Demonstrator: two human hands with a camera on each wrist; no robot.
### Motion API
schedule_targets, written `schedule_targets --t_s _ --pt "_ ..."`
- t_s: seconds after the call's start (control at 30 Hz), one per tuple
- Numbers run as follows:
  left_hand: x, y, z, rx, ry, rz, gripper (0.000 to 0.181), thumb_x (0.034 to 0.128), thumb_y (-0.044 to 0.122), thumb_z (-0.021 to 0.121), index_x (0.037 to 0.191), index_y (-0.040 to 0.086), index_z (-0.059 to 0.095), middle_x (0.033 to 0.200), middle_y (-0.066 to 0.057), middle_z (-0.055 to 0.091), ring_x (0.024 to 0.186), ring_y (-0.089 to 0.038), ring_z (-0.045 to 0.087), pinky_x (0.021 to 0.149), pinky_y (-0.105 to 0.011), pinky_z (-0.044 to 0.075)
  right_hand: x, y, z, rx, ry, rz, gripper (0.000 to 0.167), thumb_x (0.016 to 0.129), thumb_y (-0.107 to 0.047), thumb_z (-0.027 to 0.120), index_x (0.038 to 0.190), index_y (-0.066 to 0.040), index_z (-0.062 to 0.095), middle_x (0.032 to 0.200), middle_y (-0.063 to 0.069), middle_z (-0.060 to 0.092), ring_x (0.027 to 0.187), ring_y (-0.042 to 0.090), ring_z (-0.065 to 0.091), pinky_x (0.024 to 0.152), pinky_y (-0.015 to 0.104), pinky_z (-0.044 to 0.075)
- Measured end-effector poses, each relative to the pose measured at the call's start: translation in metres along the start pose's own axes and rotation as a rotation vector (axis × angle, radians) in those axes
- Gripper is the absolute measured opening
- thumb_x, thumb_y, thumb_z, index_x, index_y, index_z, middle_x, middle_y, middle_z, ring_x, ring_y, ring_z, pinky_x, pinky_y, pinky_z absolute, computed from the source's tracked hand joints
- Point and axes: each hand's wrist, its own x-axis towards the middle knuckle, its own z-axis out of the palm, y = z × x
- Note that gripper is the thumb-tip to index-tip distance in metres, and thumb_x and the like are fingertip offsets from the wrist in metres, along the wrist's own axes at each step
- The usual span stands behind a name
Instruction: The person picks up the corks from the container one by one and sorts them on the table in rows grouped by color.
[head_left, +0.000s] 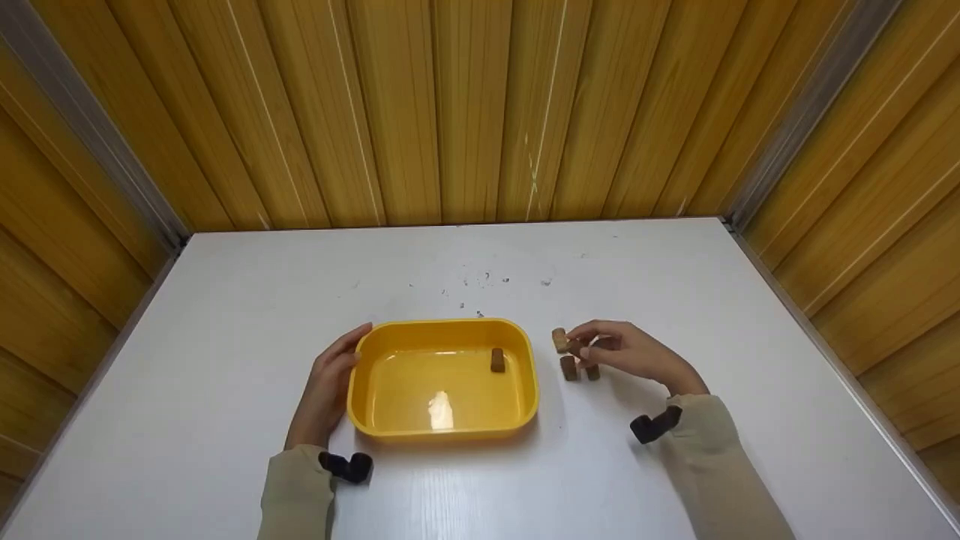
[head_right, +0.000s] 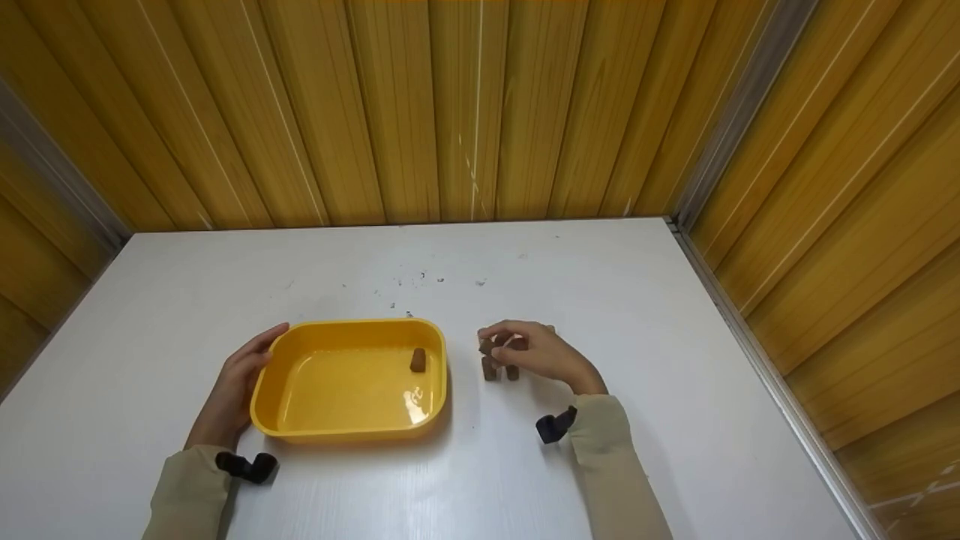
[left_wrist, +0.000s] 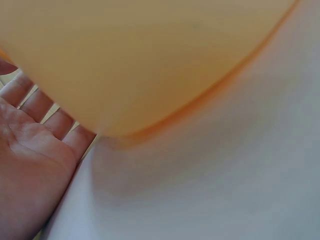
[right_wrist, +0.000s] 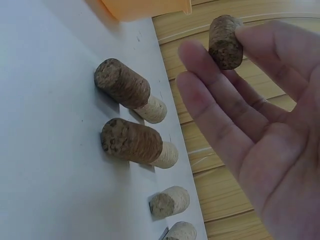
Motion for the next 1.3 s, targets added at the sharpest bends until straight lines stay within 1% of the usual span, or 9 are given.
schedule_targets --t_s 0.13,0.2,0.33,0.43,0.57,0.7,0.83,1.13,1.3 --pt "0.000 0.000 0.000 -0.005 -0.005 0.002 0.049 0.0944 0.005 0.040 0.144 0.008 0.043 0.146 -0.001 0.046 0.134 -0.018 0.045 0.106 -0.025 0.043 -0.007 0.007 -0.001 0.042 0.023 0.008 0.038 0.092 -0.023 0.062 0.127 -0.007 0.059 0.119 0.015 0.062 0.102 0.028 0.062 0.085 0.022 0.054" --pt "0.001 0.000 0.000 -0.003 -0.007 0.001 0.049 0.0947 0.004 0.040 0.144 0.008 0.043 0.146 -0.002 0.045 0.134 -0.019 0.045 0.106 -0.025 0.043 -0.011 0.009 -0.001 0.056 0.037 0.022 0.039 0.092 -0.022 0.063 0.127 -0.006 0.059 0.119 0.016 0.060 0.102 0.028 0.062 0.085 0.022 0.054" --pt "0.000 0.000 -0.001 0.006 -0.006 -0.010 0.049 0.0951 0.005 0.039 0.143 0.010 0.044 0.147 -0.001 0.045 0.135 -0.018 0.045 0.107 -0.025 0.043 -0.016 0.014 -0.002 0.045 0.074 0.048 0.037 0.091 -0.024 0.064 0.123 -0.007 0.059 0.119 0.017 0.057 0.105 0.029 0.062 0.086 0.024 0.054" --pt "0.000 0.000 -0.002 0.018 0.003 -0.012 0.049 0.0948 0.004 0.039 0.143 0.010 0.044 0.147 0.000 0.045 0.134 -0.018 0.045 0.106 -0.025 0.043 -0.020 0.018 -0.002 0.046 0.099 0.055 0.037 0.090 -0.024 0.065 0.122 -0.006 0.059 0.123 0.017 0.056 0.108 0.030 0.061 0.087 0.024 0.054" --pt "-0.001 0.000 -0.003 0.032 0.010 -0.012 0.050 0.0943 0.005 0.038 0.144 0.009 0.043 0.147 0.000 0.045 0.134 -0.016 0.045 0.106 -0.023 0.043 -0.025 0.022 -0.004 0.029 0.129 0.055 0.037 0.090 -0.025 0.065 0.121 -0.007 0.060 0.122 0.013 0.059 0.110 0.025 0.059 0.090 0.021 0.051" --pt "-0.003 0.000 -0.002 0.018 0.016 -0.013 0.050 0.0938 0.004 0.039 0.143 0.009 0.043 0.147 -0.001 0.045 0.133 -0.015 0.046 0.106 -0.023 0.043 -0.030 0.027 -0.006 -0.007 0.158 0.053 0.038 0.089 -0.025 0.067 0.122 -0.007 0.061 0.120 0.011 0.061 0.107 0.017 0.057 0.092 0.018 0.048" --pt "-0.003 0.000 -0.002 0.000 0.021 -0.014 0.049 0.0940 0.003 0.039 0.142 0.009 0.045 0.146 -0.001 0.045 0.132 -0.015 0.047 0.105 -0.024 0.044 -0.033 0.032 -0.005 -0.008 0.175 0.070 0.040 0.088 -0.026 0.067 0.123 -0.006 0.061 0.118 0.012 0.062 0.101 0.012 0.058 0.088 0.017 0.049" --pt "0.000 0.000 -0.001 0.020 0.020 -0.030 0.049 0.0946 0.005 0.039 0.143 0.010 0.044 0.147 0.001 0.044 0.134 -0.014 0.044 0.105 -0.023 0.043 -0.040 0.042 -0.005 -0.007 0.206 0.140 0.041 0.086 -0.028 0.070 0.120 -0.006 0.062 0.113 0.013 0.064 0.099 0.018 0.060 0.083 0.019 0.050" --pt "0.001 0.001 0.000 0.021 0.022 -0.034 0.049 0.0940 0.004 0.039 0.143 0.010 0.045 0.147 0.001 0.045 0.134 -0.014 0.044 0.105 -0.023 0.043 -0.042 0.045 -0.005 -0.015 0.212 0.174 0.042 0.086 -0.028 0.070 0.120 -0.005 0.061 0.112 0.012 0.064 0.097 0.015 0.060 0.082 0.018 0.049"
